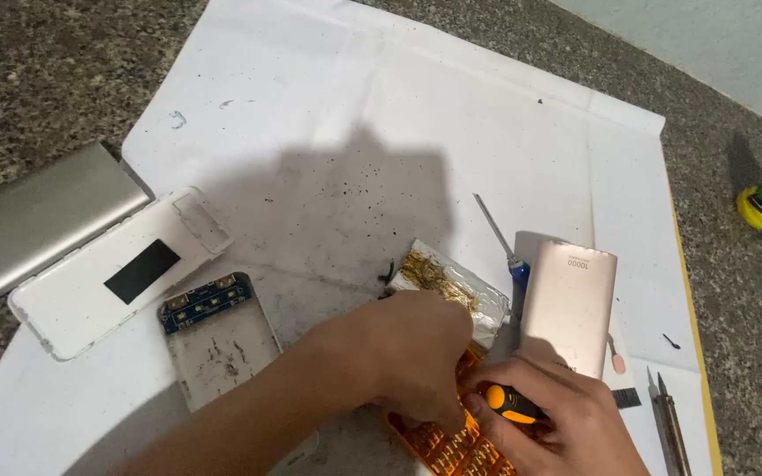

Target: Disassembling a portable power bank using a screwdriver to pry the internal battery and circuitry from the outer casing.

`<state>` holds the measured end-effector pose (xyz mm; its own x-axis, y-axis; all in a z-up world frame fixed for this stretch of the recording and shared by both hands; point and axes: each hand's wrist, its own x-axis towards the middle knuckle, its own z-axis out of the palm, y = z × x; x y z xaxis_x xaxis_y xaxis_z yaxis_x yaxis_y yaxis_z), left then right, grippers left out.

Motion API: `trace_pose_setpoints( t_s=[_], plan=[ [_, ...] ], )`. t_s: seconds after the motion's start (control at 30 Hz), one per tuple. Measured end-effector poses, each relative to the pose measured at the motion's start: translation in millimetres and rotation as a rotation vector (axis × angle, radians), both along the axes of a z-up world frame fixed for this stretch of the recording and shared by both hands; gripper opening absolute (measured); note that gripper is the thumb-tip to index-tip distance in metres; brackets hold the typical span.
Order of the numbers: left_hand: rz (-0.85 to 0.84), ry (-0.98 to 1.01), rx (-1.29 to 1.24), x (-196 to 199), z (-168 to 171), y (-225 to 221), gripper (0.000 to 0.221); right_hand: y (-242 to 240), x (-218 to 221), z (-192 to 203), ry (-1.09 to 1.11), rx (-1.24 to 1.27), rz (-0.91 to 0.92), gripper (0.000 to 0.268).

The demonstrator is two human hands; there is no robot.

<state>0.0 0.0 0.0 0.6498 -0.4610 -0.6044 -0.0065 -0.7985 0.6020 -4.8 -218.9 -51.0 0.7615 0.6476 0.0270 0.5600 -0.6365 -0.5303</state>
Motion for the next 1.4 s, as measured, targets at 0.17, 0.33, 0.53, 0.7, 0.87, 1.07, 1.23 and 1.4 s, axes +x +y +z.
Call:
trace_pose_setpoints(
  t_s=[0.17, 0.33, 0.53, 0.7, 0.87, 1.07, 1.23, 1.4],
  plan=[
    [0.025, 0.011, 0.030, -3.0, 7.3, -2.8, 0.027, 0.2, -0.5, -0.2, 0.028, -0.050, -0.040, 0.010],
    [0.021, -0.022, 0.021, -3.6, -0.2, -6.2, 0.023, 3.9, -2.2, 3.8, 0.057, -0.055, -0.075, 0.008],
    [0.000, -0.008, -0.030, -1.6, 12.2, 11.5, 0.012, 4.6, -3.8, 4.9, -0.027, 0.064, -0.028, 0.006],
    [-0.070, -0.066, -0.103, 1.4, 17.3, 27.6, 0.022, 4.0, -11.2, 3.1, -0.020, 0.055, -0.155, 0.010],
    [-0.070, -0.019, -0.098, -0.1, 22.1, 36.9, 0.013, 3.6, -10.7, -0.7, -0.107, 0.097, -0.045, 0.004],
    [-0.219, 0.021, -0.022, -4.2, 24.5, 35.1, 0.011, 4.6, -14.9, -3.0, -0.162, 0.074, -0.104, 0.004],
    [-0.243, 0.120, -0.052, -5.6, 25.0, 32.6, 0.009, 6.1, -15.3, -2.6, -0.190, 0.065, -0.084, 0.004],
    [-0.237, -0.005, 0.027, -6.0, 18.3, 22.6, 0.011, 0.1, -11.5, -7.9, -0.159, 0.056, -0.077, 0.008]
  ],
)
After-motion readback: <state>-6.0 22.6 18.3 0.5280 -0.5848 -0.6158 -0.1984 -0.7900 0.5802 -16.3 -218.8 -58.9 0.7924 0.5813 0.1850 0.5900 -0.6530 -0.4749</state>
